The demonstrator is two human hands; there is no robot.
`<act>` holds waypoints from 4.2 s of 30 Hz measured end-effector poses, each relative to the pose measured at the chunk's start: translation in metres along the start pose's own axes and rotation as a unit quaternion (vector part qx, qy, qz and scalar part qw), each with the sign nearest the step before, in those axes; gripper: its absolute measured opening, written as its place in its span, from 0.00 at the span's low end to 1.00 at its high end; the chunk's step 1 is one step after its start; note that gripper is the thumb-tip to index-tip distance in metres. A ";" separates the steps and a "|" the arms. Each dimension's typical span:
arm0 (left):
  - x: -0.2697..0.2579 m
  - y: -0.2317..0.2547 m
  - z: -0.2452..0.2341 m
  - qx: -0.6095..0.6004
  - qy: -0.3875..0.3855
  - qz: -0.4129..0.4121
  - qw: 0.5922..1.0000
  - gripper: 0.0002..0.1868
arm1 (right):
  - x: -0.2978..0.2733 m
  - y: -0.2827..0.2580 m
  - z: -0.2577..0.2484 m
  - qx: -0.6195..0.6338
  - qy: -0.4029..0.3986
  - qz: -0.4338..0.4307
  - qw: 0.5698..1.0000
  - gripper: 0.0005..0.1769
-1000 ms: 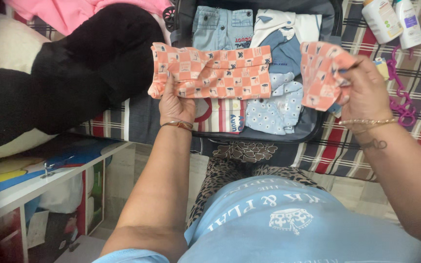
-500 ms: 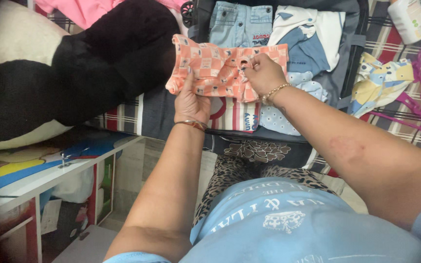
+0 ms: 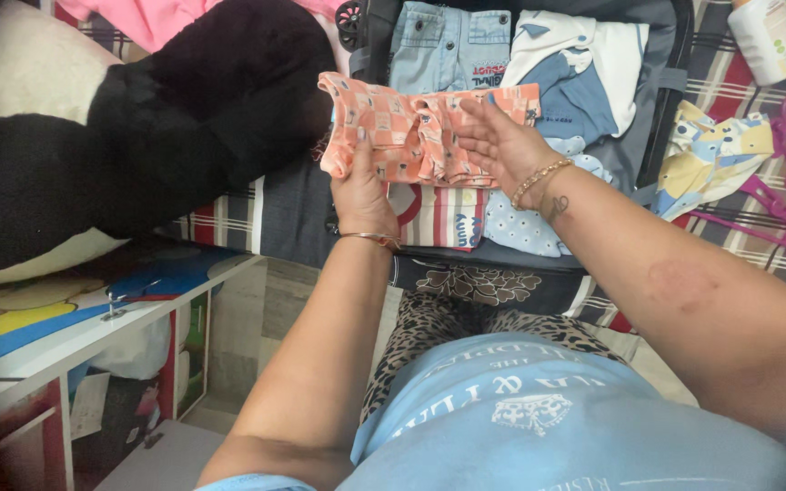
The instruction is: The person picks up several baby clothes from a shelf and folds them, then places the items into a suitcase on a bed.
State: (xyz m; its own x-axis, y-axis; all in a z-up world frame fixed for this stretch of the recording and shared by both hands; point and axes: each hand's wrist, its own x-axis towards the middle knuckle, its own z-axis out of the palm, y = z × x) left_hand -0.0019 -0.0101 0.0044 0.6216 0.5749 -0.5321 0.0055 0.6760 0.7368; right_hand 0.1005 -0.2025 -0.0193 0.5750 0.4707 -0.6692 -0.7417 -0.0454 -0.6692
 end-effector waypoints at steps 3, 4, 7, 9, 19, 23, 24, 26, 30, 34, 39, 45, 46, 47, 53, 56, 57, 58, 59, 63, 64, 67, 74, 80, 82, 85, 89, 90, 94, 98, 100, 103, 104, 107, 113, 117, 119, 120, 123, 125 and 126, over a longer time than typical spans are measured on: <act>-0.021 -0.007 0.032 0.220 0.008 0.043 0.975 0.21 | -0.023 -0.014 0.004 0.070 -0.040 0.013 0.997 0.50; -0.030 -0.012 0.042 0.308 0.001 0.057 0.950 0.22 | -0.030 -0.017 0.007 0.101 -0.061 0.016 0.993 0.52; -0.048 -0.034 0.062 0.568 -0.154 0.354 0.727 0.30 | -0.048 -0.026 0.008 0.253 -0.068 0.018 0.965 0.59; -0.058 -0.058 0.068 0.641 -0.219 0.333 0.655 0.45 | -0.058 -0.026 0.003 0.338 -0.064 0.004 0.939 0.58; -0.034 -0.066 0.030 0.590 -0.101 0.212 0.773 0.18 | -0.013 0.049 -0.063 -0.009 0.197 -0.043 0.979 0.24; -0.008 -0.044 0.034 0.594 -0.044 0.110 0.796 0.24 | -0.004 0.062 -0.063 -0.067 0.229 -0.074 0.968 0.25; -0.003 -0.042 0.036 0.567 -0.077 0.032 0.820 0.25 | -0.007 0.062 -0.060 -0.087 0.256 -0.079 0.960 0.28; 0.003 -0.037 0.039 0.590 -0.100 0.035 0.800 0.25 | -0.019 0.060 -0.046 -0.127 0.308 -0.087 0.939 0.33; 0.000 -0.025 0.056 0.510 -0.096 -0.088 0.850 0.18 | -0.061 0.047 -0.019 0.021 0.301 0.138 0.943 0.40; -0.007 -0.023 0.074 0.435 -0.065 -0.157 0.884 0.15 | -0.080 0.022 -0.004 0.197 0.080 0.263 0.941 0.46; -0.028 -0.023 0.093 0.190 -0.068 -0.252 0.947 0.13 | -0.078 -0.008 0.008 0.321 0.090 0.220 0.917 0.36; -0.056 -0.052 0.095 0.269 -0.159 -0.172 0.934 0.18 | -0.051 -0.025 -0.035 0.370 0.047 0.004 0.928 0.26; -0.054 -0.059 0.095 0.270 -0.174 -0.180 0.929 0.18 | -0.052 -0.030 -0.046 0.324 0.096 -0.036 0.941 0.25; -0.051 -0.066 0.094 0.272 -0.190 -0.188 0.924 0.18 | -0.052 -0.036 -0.056 0.275 0.145 -0.076 0.947 0.24; -0.028 -0.083 0.100 0.510 -0.242 -0.057 0.824 0.24 | -0.029 -0.070 -0.113 0.008 0.196 -0.184 0.963 0.29; -0.034 -0.078 0.107 0.628 -0.235 0.138 0.729 0.29 | -0.034 -0.072 -0.117 -0.474 0.354 -0.241 0.769 0.50; -0.037 -0.077 0.111 0.635 -0.238 0.209 0.705 0.31 | -0.039 -0.070 -0.112 -0.525 0.358 -0.274 0.722 0.51; -0.039 -0.075 0.115 0.658 -0.275 0.229 0.663 0.36 | -0.046 -0.063 -0.103 -0.573 0.359 -0.305 0.670 0.51; -0.040 -0.074 0.120 0.678 -0.311 0.247 0.618 0.41 | -0.053 -0.055 -0.093 -0.619 0.357 -0.333 0.615 0.52; -0.036 -0.074 0.143 0.778 -0.387 0.193 0.456 0.50 | -0.054 -0.039 -0.084 -0.702 0.280 -0.280 0.592 0.47; -0.031 -0.074 0.147 0.785 -0.403 0.167 0.439 0.50 | -0.049 -0.035 -0.087 -0.708 0.262 -0.262 0.601 0.44; -0.016 -0.071 0.147 0.795 -0.439 0.102 0.407 0.50 | -0.039 -0.028 -0.101 -0.680 0.221 -0.248 0.654 0.43; -0.009 -0.075 0.142 0.711 -0.367 0.169 0.576 0.26 | -0.068 -0.029 -0.148 -0.561 0.418 -0.331 0.633 0.22; -0.019 -0.077 0.137 0.635 -0.369 0.246 0.633 0.19 | -0.109 -0.010 -0.192 -0.573 0.443 -0.153 0.673 0.27; -0.026 -0.079 0.138 0.617 -0.374 0.273 0.637 0.18 | -0.117 -0.001 -0.204 -0.593 0.414 -0.146 0.675 0.20; -0.041 -0.077 0.143 0.593 -0.380 0.293 0.647 0.17 | -0.126 0.003 -0.228 -0.516 0.437 -0.264 0.688 0.09; -0.070 -0.058 0.159 0.571 -0.404 0.305 0.647 0.17 | -0.153 -0.035 -0.223 -0.298 0.441 -0.376 0.759 0.09; -0.079 -0.050 0.166 0.570 -0.409 0.308 0.643 0.16 | -0.167 -0.050 -0.211 -0.289 0.422 -0.388 0.767 0.09; -0.123 -0.017 0.201 0.429 -0.482 0.426 0.634 0.32 | -0.227 -0.115 -0.145 -0.294 0.276 -0.409 0.819 0.08; -0.156 0.003 0.232 0.398 -0.461 0.503 0.613 0.26 | -0.259 -0.152 -0.104 -0.488 0.158 -0.466 0.720 0.07; -0.157 0.008 0.239 0.419 -0.449 0.465 0.637 0.14 | -0.266 -0.152 -0.097 -0.472 0.169 -0.476 0.722 0.06; -0.153 0.019 0.239 0.470 -0.486 0.351 0.648 0.12 | -0.273 -0.148 -0.096 -0.328 0.128 -0.464 0.813 0.12; -0.155 0.023 0.238 0.419 -0.510 0.262 0.704 0.11 | -0.273 -0.146 -0.096 -0.256 0.101 -0.451 0.849 0.17; -0.163 0.038 0.237 0.243 -0.557 0.076 0.790 0.08 | -0.271 -0.138 -0.102 -0.344 0.063 -0.531 0.772 0.39; -0.154 0.068 0.226 0.126 -0.588 0.026 0.799 0.10 | -0.251 -0.101 -0.120 -0.508 0.182 -0.381 0.750 0.15; -0.125 0.063 0.207 0.119 -0.590 0.017 0.798 0.02 | -0.259 -0.098 -0.126 -0.160 0.046 -0.378 0.911 0.11; -0.114 0.059 0.199 0.160 -0.565 0.042 0.809 0.05 | -0.263 -0.104 -0.128 -0.163 0.078 -0.380 0.907 0.09; -0.110 0.057 0.195 0.186 -0.554 0.062 0.809 0.06 | -0.264 -0.104 -0.127 -0.147 0.073 -0.405 0.900 0.08; -0.099 0.058 0.188 0.225 -0.558 0.068 0.796 0.08 | -0.264 -0.104 -0.127 -0.123 0.076 -0.460 0.876 0.07; -0.093 0.066 0.187 0.220 -0.587 0.046 0.778 0.11 | -0.264 -0.103 -0.123 -0.127 0.097 -0.476 0.865 0.06; -0.090 0.073 0.188 0.209 -0.607 0.031 0.766 0.15 | -0.265 -0.103 -0.119 -0.123 0.104 -0.483 0.861 0.06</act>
State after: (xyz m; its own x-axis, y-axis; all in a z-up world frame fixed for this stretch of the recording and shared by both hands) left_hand 0.0897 -0.0992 0.1840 0.8997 -0.4241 0.1032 0.0385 0.3127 0.9491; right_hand 0.0652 -0.4272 0.1886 0.9510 0.2261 0.2109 0.1972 0.0817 -0.9770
